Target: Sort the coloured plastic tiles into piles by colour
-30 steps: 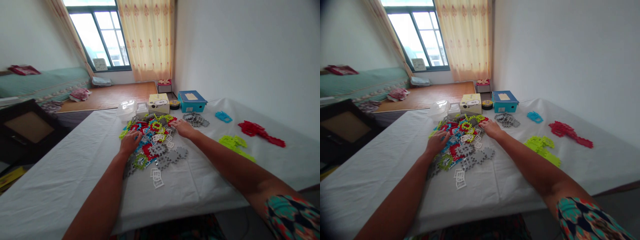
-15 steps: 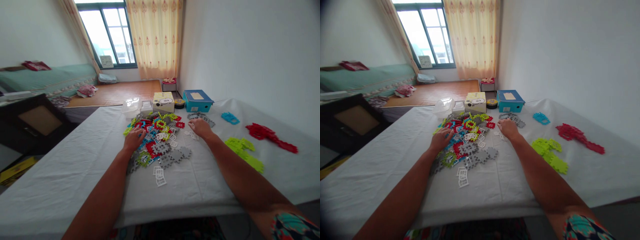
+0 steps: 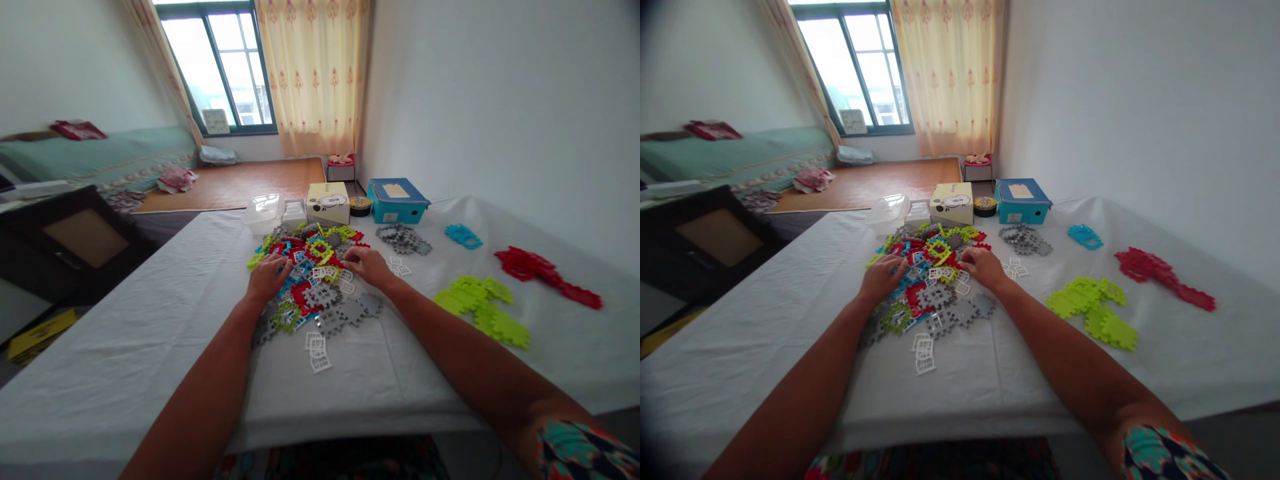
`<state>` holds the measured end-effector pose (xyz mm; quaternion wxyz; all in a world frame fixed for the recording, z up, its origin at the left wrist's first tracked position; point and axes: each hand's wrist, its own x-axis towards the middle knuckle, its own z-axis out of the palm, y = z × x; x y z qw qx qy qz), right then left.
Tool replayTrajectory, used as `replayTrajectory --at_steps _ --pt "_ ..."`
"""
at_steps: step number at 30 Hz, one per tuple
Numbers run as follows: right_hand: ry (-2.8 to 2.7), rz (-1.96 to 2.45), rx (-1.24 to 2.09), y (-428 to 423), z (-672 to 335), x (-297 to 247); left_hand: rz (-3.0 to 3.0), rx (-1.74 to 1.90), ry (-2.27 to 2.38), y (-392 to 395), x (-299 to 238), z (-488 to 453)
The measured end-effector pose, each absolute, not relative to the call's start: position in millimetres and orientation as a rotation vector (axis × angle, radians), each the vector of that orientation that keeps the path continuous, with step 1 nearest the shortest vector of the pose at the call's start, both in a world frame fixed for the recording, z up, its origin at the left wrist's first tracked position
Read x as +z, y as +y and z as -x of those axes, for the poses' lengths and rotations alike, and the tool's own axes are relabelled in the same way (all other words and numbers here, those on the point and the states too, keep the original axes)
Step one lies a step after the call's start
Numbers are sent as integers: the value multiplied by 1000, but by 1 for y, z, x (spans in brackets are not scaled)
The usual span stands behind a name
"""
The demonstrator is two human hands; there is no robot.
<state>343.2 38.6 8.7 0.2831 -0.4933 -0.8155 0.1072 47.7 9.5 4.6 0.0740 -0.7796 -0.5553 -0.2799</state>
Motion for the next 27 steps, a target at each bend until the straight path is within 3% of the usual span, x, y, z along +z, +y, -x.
replayTrajectory --at_steps 10,21,27 --pt "-2127 1524 70 44 -406 26 2356 -863 -1630 7 9 -50" --pt "-2230 1381 418 19 -346 8 2340 -860 -1687 6 10 -51" --pt "-2204 1431 290 38 -391 23 2345 -878 -1660 6 10 -51"
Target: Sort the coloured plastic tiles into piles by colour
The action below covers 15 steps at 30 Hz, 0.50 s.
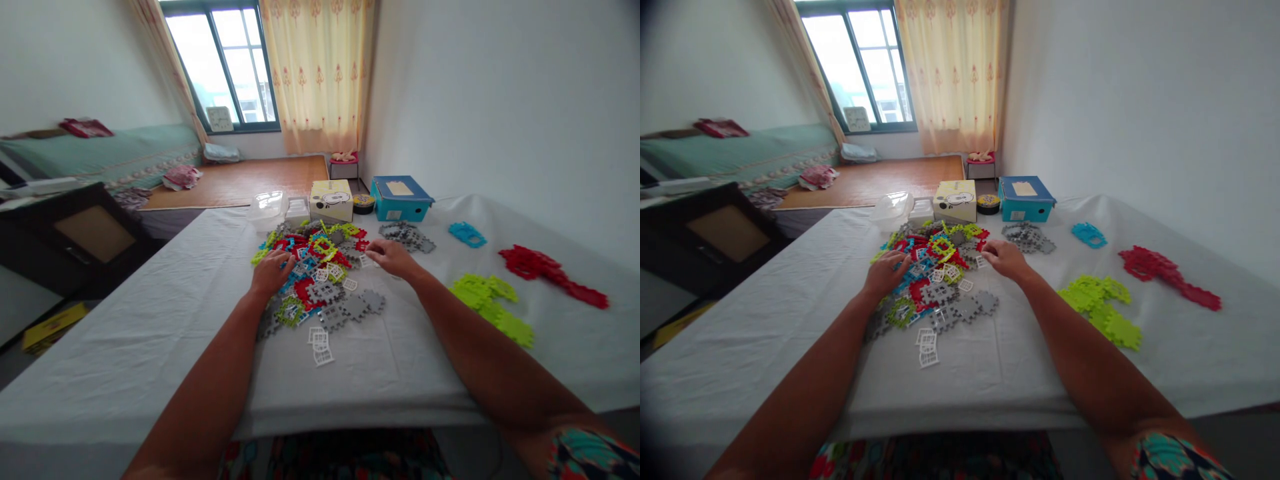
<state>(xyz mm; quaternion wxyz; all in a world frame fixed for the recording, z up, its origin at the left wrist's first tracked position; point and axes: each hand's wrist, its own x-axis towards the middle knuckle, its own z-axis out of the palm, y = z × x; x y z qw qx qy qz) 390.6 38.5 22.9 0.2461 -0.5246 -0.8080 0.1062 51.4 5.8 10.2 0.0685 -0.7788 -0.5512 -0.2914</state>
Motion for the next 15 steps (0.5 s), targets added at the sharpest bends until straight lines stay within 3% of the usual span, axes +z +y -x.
replayTrajectory --at_steps 4,11,15 --pt "-2190 1556 106 44 -407 22 2346 -871 -1661 5 11 -53" --pt "-2467 928 185 17 -348 11 2352 -855 -1685 5 11 -52" --pt "-2590 932 89 9 -330 7 2362 -853 -1681 5 10 -52"
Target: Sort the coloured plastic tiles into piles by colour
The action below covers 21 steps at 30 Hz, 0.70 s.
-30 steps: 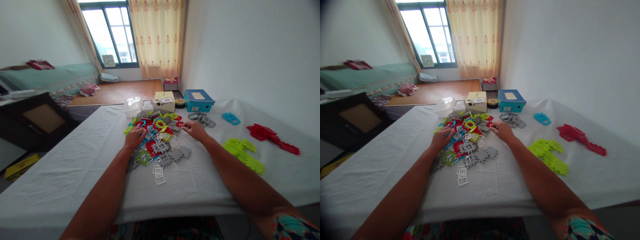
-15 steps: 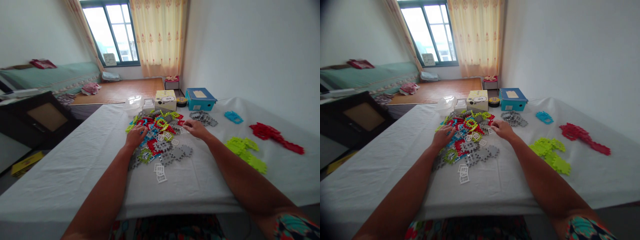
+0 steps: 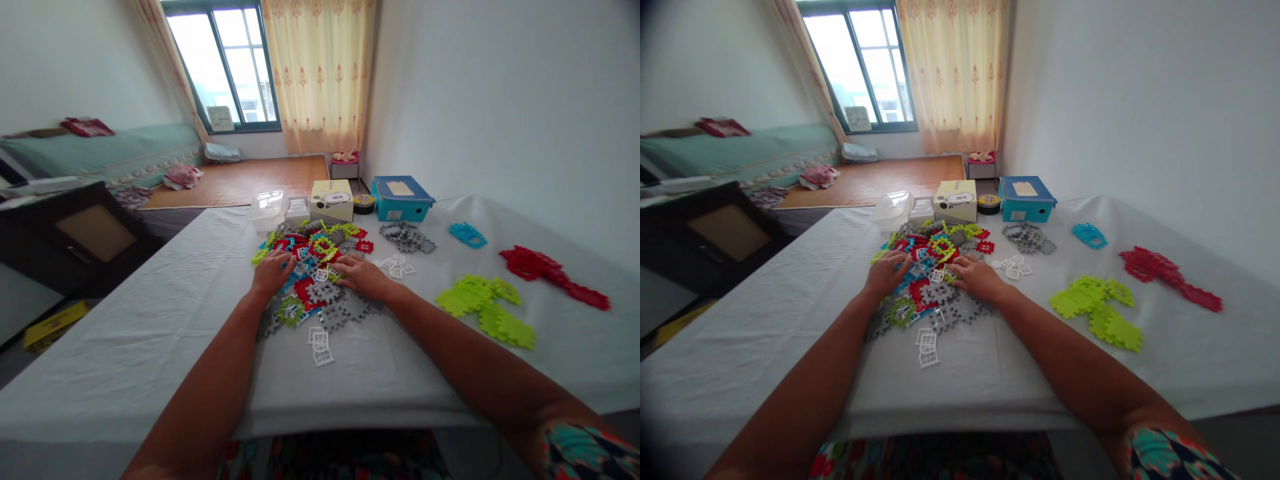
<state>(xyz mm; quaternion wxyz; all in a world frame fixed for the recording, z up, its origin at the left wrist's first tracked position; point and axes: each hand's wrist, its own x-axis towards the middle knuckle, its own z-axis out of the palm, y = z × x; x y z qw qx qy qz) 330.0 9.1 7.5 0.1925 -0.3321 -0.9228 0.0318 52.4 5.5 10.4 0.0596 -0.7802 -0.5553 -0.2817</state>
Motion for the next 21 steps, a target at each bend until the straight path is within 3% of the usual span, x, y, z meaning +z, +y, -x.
replayTrajectory --at_steps 21 --pt "-2261 890 755 11 -337 12 2353 -852 -1643 5 9 -52"
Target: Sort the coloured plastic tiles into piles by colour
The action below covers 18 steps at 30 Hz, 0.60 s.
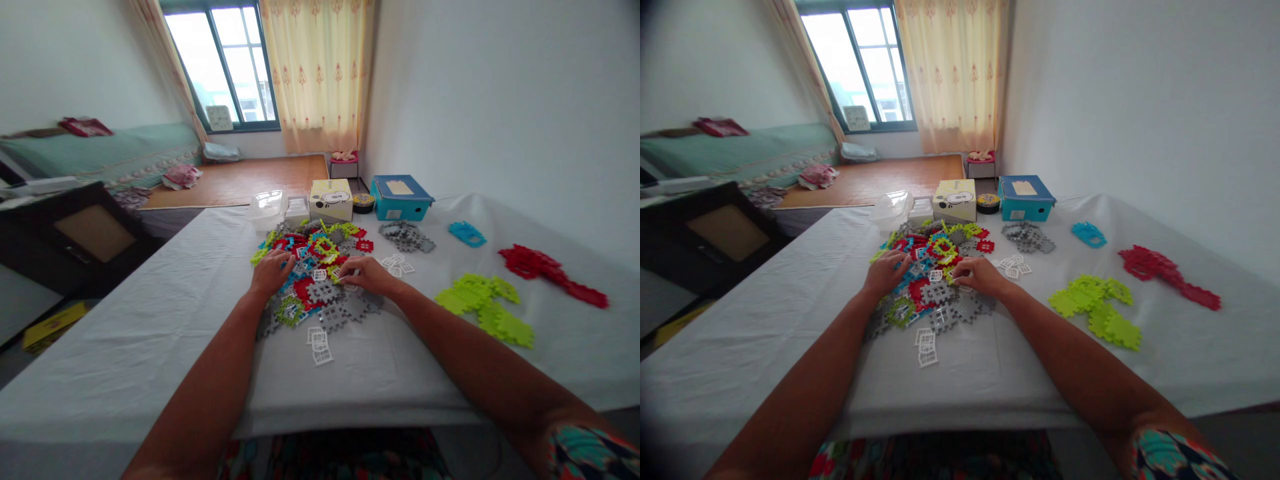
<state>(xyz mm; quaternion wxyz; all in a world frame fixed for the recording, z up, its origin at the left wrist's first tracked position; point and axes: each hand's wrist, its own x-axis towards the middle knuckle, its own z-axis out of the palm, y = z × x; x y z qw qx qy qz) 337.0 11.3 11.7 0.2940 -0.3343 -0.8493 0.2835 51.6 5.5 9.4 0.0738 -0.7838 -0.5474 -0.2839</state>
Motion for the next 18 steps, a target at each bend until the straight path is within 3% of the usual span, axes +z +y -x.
replayTrajectory --at_steps 12,18 --pt "-2226 1393 315 43 -416 27 2350 -874 -1632 6 10 -52" --pt "-2517 1256 556 21 -376 22 2341 -879 -1624 6 10 -51"
